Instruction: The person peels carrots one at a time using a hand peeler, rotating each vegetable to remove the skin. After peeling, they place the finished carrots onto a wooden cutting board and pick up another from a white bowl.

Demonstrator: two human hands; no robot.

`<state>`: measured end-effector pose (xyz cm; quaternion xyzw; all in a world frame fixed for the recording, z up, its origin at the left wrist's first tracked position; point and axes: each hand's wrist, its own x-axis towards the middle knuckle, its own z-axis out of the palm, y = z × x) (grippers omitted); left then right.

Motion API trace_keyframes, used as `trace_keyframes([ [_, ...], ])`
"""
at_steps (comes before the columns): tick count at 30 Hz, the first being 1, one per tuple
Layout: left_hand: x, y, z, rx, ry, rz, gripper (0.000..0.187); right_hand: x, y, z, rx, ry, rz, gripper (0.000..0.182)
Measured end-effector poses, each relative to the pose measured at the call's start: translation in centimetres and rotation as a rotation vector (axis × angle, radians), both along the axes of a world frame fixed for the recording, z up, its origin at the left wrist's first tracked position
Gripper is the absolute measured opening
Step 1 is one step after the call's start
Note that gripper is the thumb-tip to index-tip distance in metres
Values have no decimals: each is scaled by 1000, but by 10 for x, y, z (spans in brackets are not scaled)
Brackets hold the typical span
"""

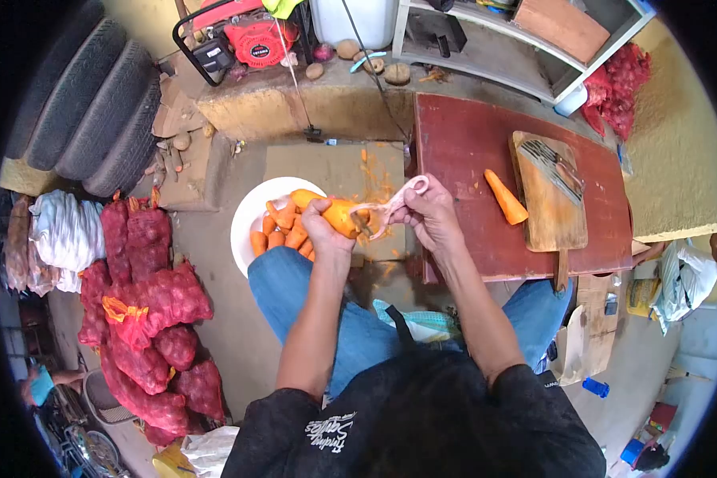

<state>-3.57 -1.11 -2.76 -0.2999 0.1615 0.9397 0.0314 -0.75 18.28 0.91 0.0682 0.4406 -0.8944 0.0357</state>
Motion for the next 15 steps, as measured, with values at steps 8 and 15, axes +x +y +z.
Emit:
trace_keyframes([
  [8,-2,0,-4,6,-4,-1,28,3,-1,3,17,-21,61,9],
  [15,-14,-5,5,-57,25,34,21,-15,44,12,27,35,-134,10],
])
